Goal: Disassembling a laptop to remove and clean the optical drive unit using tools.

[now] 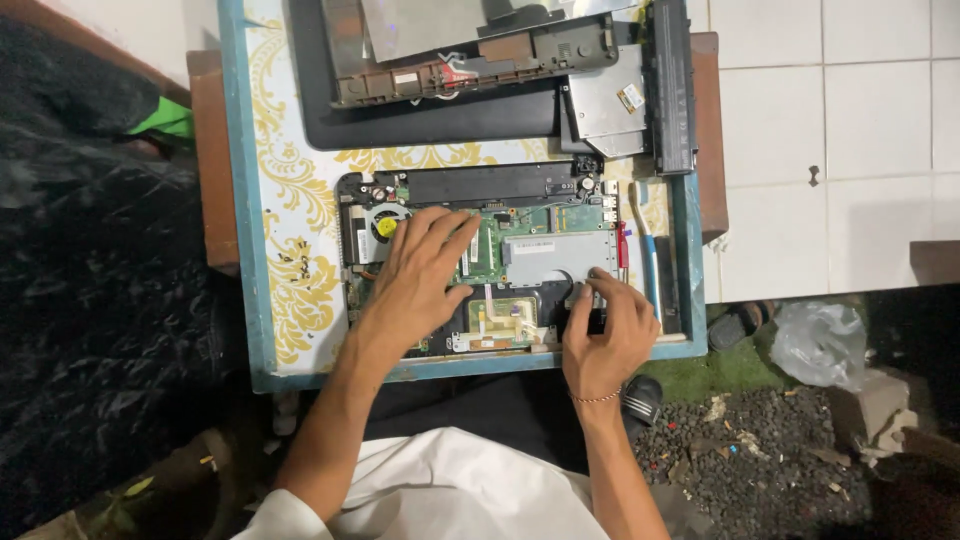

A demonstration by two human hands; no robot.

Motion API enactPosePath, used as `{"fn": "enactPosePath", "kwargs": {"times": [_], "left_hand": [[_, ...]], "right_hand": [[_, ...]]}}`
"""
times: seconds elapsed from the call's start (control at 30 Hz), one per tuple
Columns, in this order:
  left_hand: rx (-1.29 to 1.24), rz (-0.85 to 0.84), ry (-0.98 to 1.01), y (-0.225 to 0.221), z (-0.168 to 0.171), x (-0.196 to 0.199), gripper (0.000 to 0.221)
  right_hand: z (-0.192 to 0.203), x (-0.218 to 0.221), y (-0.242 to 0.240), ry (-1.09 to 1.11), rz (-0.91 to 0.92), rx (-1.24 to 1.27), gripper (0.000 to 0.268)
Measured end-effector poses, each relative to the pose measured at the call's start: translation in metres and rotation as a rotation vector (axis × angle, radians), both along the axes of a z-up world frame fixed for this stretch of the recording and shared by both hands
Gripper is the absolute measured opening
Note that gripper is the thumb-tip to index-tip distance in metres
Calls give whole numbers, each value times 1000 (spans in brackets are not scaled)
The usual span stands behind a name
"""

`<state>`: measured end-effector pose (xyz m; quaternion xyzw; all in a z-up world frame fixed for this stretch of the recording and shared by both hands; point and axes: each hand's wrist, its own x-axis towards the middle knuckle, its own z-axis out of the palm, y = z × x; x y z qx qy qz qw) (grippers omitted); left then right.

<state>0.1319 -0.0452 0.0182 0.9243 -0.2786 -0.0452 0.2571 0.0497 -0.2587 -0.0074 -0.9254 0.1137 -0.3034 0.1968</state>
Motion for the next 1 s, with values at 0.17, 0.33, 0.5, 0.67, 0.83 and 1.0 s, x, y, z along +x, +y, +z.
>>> {"fn": "enactPosePath", "kwargs": {"times": [0.17, 0.33, 0.5, 0.67, 0.83, 1.0], "left_hand": [[-48, 5, -10, 2, -4, 8, 78], [-78, 3, -23, 1, -4, 5, 72], [18, 50, -9, -7, -2, -3, 67], [70, 105, -30, -23, 14, -13, 58], [29, 21, -81, -63, 9, -27, 50], [-95, -78, -179, -92, -17, -26, 42]], "right_hand": [[0, -1, 0, 4, -2, 19, 7], [0, -1, -1, -4, -3, 13, 6], [-1, -2, -3, -12, 20, 14, 5], [7, -4, -15, -58, 91, 137, 2], [-5, 7, -54, -73, 108, 51, 9], [-6, 8, -61, -56, 100, 43, 11]]}}
